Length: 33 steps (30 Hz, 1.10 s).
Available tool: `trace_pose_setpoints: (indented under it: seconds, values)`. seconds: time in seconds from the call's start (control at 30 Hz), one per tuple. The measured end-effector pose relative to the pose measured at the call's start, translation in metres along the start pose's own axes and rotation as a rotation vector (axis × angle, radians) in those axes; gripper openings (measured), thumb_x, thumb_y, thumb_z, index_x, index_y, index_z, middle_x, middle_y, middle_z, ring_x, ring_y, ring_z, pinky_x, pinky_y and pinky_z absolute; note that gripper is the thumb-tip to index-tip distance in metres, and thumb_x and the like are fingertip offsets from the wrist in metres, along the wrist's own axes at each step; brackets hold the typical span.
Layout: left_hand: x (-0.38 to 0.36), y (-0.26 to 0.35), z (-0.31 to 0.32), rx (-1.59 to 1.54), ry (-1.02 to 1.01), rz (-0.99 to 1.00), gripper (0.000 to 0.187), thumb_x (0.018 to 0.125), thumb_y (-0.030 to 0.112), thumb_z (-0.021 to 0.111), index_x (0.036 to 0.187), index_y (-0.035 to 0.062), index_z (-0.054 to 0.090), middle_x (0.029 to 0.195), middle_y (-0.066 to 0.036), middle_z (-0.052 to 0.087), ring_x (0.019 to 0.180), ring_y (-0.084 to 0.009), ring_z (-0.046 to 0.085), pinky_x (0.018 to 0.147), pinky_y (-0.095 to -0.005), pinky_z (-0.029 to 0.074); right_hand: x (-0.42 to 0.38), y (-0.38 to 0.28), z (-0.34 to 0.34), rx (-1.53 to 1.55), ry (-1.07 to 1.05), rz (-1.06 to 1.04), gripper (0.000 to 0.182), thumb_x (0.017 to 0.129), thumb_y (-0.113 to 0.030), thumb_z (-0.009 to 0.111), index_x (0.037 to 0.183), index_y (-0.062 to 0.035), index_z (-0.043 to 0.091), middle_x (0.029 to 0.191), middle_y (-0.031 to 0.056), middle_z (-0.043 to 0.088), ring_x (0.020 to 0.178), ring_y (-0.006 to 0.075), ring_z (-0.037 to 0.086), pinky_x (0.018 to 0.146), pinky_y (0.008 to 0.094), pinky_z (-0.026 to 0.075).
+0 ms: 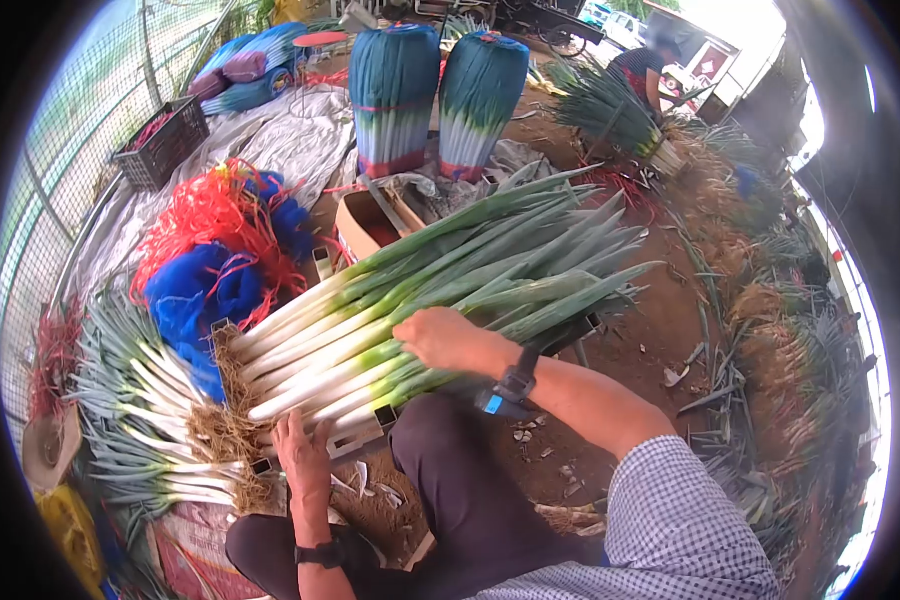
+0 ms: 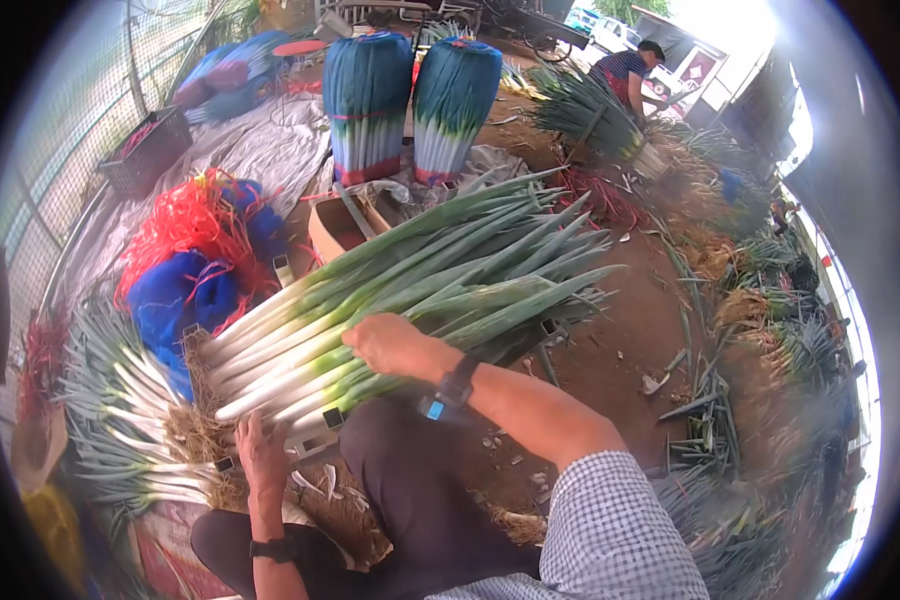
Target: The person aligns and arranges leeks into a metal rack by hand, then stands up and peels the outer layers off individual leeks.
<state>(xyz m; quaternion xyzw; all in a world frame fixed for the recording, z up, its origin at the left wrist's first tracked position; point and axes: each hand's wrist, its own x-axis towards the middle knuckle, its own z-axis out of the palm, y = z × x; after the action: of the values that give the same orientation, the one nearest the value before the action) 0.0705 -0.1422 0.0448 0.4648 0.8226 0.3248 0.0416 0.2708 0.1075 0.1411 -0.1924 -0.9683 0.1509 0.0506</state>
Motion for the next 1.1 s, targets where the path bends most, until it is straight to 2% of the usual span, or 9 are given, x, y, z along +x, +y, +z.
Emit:
trace_pose_setpoints:
  seconds: [0.23,0.57,0.63,0.67,0.73,0.8,0.93,1.0,1.1]
  values:
    - [0.008,0.027,-0.019,0.081,0.212,0.195,0.036,0.09,0.017,0.074,0.118,-0.0021,0.063,0.115,-0.022,0.061,0.11,-0.0422,0.055,0.096,-0.0497,0.045,-0.016,-0.005,0.003,-0.055,0.083,-0.126,0.008,0.076,-0.001,0.063,0.083,-0.0025,0.063,0.085,0.0159,0.068,0.09,0.0349,0.068,0.085,0.0439,0.053]
    - [0.069,0.004,0.029,0.004,-0.002,0.201,0.028,0.091,0.033,0.071,0.091,0.0055,0.069,0.092,-0.015,0.063,0.09,-0.0377,0.056,0.083,-0.0476,0.044,-0.013,0.005,-0.029,-0.04,0.047,-0.225,0.011,0.08,0.0,0.061,0.09,-0.0003,0.062,0.087,0.0145,0.064,0.092,0.0344,0.064,0.088,0.0447,0.05]
    - [0.068,0.001,0.032,0.007,-0.004,0.132,0.03,0.089,0.034,0.072,0.089,0.0043,0.07,0.093,-0.015,0.064,0.091,-0.0369,0.056,0.085,-0.0472,0.043,-0.041,-0.006,-0.077,-0.021,0.567,-0.163,0.015,0.086,-0.001,0.06,0.1,0.0016,0.065,0.096,0.0166,0.067,0.095,0.0361,0.063,0.09,0.0465,0.05]
    - [0.071,0.001,0.032,-0.01,-0.011,0.129,0.031,0.089,0.035,0.071,0.09,0.004,0.07,0.092,-0.015,0.065,0.093,-0.0369,0.057,0.086,-0.0474,0.044,-0.059,0.004,-0.087,-0.118,0.681,-0.109,0.022,0.091,-0.005,0.061,0.112,0.0025,0.066,0.107,0.0179,0.069,0.101,0.0381,0.062,0.094,0.0476,0.049]
    - [0.077,0.002,0.033,0.006,-0.057,0.067,0.036,0.088,0.039,0.073,0.088,0.0031,0.071,0.092,-0.015,0.067,0.094,-0.0366,0.059,0.087,-0.0469,0.045,-0.08,0.011,-0.093,-0.208,0.778,0.106,0.016,0.091,-0.011,0.062,0.102,-0.0008,0.067,0.106,0.0161,0.067,0.108,0.0351,0.061,0.1,0.0485,0.045]
    - [0.08,0.002,0.036,0.015,-0.039,0.062,0.035,0.086,0.04,0.075,0.085,0.0045,0.071,0.091,-0.016,0.068,0.093,-0.0361,0.061,0.085,-0.0467,0.047,-0.093,0.034,-0.074,-0.246,0.567,0.169,0.024,0.094,-0.014,0.064,0.113,-0.0007,0.068,0.115,0.0172,0.068,0.114,0.0359,0.06,0.104,0.0478,0.045]
    - [0.073,-0.006,0.046,0.024,0.004,0.081,0.037,0.084,0.041,0.078,0.08,0.005,0.071,0.09,-0.016,0.067,0.091,-0.0363,0.061,0.081,-0.0482,0.049,-0.104,0.087,-0.019,-0.347,0.513,0.094,0.026,0.093,-0.011,0.064,0.115,0.0013,0.067,0.119,0.0184,0.067,0.119,0.0366,0.059,0.107,0.047,0.044]
    - [0.071,-0.002,0.042,0.017,0.042,0.104,0.039,0.085,0.043,0.076,0.078,0.0047,0.07,0.089,-0.015,0.067,0.091,-0.0357,0.062,0.08,-0.0487,0.049,-0.094,0.063,-0.032,-0.334,0.548,0.19,0.027,0.091,-0.009,0.064,0.116,0.0013,0.067,0.121,0.02,0.066,0.12,0.0366,0.058,0.109,0.046,0.042]
    - [0.067,0.002,0.039,-0.01,0.055,0.071,0.039,0.086,0.043,0.074,0.086,0.0044,0.071,0.096,-0.015,0.067,0.096,-0.0357,0.06,0.085,-0.0488,0.046,-0.051,-0.003,-0.057,-0.377,0.575,-0.051,0.021,0.09,-0.01,0.065,0.108,0.0,0.068,0.113,0.0186,0.067,0.114,0.036,0.059,0.103,0.0467,0.044]
